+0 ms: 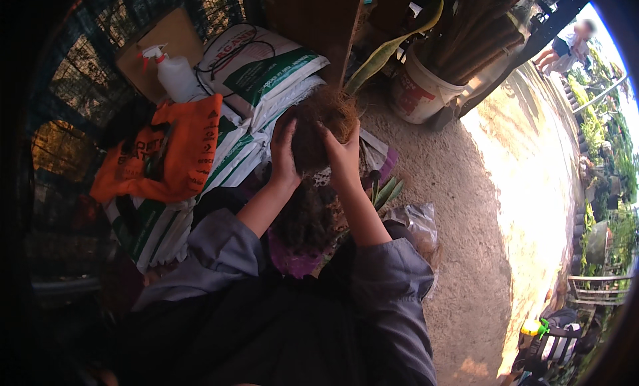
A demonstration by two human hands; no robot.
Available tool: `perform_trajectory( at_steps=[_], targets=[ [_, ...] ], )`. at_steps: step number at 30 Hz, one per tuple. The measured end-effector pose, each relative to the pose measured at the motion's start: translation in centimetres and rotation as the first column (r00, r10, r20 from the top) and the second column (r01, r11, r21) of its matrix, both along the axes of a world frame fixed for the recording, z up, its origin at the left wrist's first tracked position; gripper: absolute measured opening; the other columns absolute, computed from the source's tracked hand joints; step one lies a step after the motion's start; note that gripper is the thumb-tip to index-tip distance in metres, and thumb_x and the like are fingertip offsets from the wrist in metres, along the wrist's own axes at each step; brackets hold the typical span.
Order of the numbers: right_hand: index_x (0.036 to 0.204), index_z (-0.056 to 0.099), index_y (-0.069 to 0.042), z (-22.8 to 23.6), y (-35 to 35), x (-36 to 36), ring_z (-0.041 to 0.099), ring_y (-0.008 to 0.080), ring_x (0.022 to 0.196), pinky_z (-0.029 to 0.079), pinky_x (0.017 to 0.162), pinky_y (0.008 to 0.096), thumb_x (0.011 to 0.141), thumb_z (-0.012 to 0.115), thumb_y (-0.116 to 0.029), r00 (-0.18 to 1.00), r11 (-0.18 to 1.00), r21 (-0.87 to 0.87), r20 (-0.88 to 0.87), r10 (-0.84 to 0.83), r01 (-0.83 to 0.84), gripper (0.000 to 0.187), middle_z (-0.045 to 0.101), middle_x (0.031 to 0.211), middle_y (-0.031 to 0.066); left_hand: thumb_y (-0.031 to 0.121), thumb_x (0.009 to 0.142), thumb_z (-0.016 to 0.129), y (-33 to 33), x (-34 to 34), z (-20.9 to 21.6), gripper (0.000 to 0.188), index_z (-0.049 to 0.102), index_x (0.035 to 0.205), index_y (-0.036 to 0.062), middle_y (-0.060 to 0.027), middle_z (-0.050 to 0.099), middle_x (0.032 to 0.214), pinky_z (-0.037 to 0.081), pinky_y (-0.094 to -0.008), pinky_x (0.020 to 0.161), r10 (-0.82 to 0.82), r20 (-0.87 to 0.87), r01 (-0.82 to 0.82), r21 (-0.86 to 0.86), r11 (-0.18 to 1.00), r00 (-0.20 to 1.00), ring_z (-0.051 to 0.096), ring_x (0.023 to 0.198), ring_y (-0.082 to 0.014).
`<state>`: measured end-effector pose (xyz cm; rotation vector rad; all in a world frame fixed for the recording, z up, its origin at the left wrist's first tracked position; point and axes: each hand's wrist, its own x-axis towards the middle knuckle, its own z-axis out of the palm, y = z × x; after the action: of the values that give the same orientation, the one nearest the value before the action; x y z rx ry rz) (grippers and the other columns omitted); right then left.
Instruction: The person sits on the ground and handles a small potted plant, adjusting the soil and roots with both hands. They repeatedly lift and reposition the plant, occasionally using a small tool to loosen the substrate.
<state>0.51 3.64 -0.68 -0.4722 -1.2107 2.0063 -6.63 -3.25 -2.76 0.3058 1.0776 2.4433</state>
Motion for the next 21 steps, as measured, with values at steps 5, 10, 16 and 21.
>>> perform_trajectory(
  at_steps=[5, 10, 16, 21],
  targets=[
    [0.133, 0.027, -0.005, 0.0, -0.5, -0.2, 0.047, 0.0203, 0.114, 0.038, 0.097, 0.0327, 0.079, 0.065, -0.007, 0.999, 0.989, 0.143, 0.028, 0.019, -0.022, 0.066, 0.047, 0.124, 0.0116, 0.024, 0.089, 0.05, 0.2, -1.1, -0.9, 0.035, 0.052, 0.118, 0.0033, -0.0082, 0.055, 0.115, 0.041, -0.0326, 0.093, -0.097, 0.205, 0.072, 0.124, 0.99, 0.974, 0.054, 0.105, -0.0194],
    [0.135, 0.023, -0.008, 0.6, -0.7, 0.4, 0.044, 0.0217, 0.118, 0.036, 0.099, 0.0348, 0.08, 0.064, -0.008, 0.992, 0.992, 0.003, 0.036, 0.125, -0.125, 0.069, 0.044, 0.128, 0.0118, 0.035, 0.091, 0.043, 0.2, -1.1, -0.9, 0.041, 0.051, 0.12, 0.0065, -0.0083, 0.057, 0.116, 0.043, -0.0361, 0.092, -0.17, 0.249, 0.129, 0.172, 0.977, 0.953, 0.055, 0.105, -0.0215],
    [0.133, 0.03, -0.01, -0.1, -0.2, 1.7, 0.047, 0.0229, 0.114, 0.041, 0.094, 0.0344, 0.08, 0.062, -0.009, 0.992, 0.97, -0.206, -0.037, 0.124, -0.129, 0.062, 0.045, 0.125, 0.0112, 0.029, 0.091, 0.044, -0.4, -0.4, -0.1, 0.039, 0.05, 0.122, 0.0059, -0.0079, 0.054, 0.12, 0.037, -0.033, 0.097, -0.195, 0.037, 0.195, -0.001, 0.981, 0.98, 0.051, 0.111, -0.0192],
    [0.133, 0.03, -0.008, 0.4, 1.0, 2.6, 0.047, 0.0231, 0.113, 0.041, 0.095, 0.0345, 0.079, 0.061, -0.006, 0.997, 0.978, -0.205, -0.08, 0.018, -0.034, 0.062, 0.046, 0.124, 0.0119, 0.015, 0.09, 0.045, -0.7, 0.4, 2.3, 0.039, 0.043, 0.126, 0.0005, -0.0093, 0.045, 0.126, 0.032, -0.0259, 0.099, -0.227, -0.297, 0.197, -0.126, 0.972, 0.928, 0.042, 0.117, -0.0159]
  ],
)
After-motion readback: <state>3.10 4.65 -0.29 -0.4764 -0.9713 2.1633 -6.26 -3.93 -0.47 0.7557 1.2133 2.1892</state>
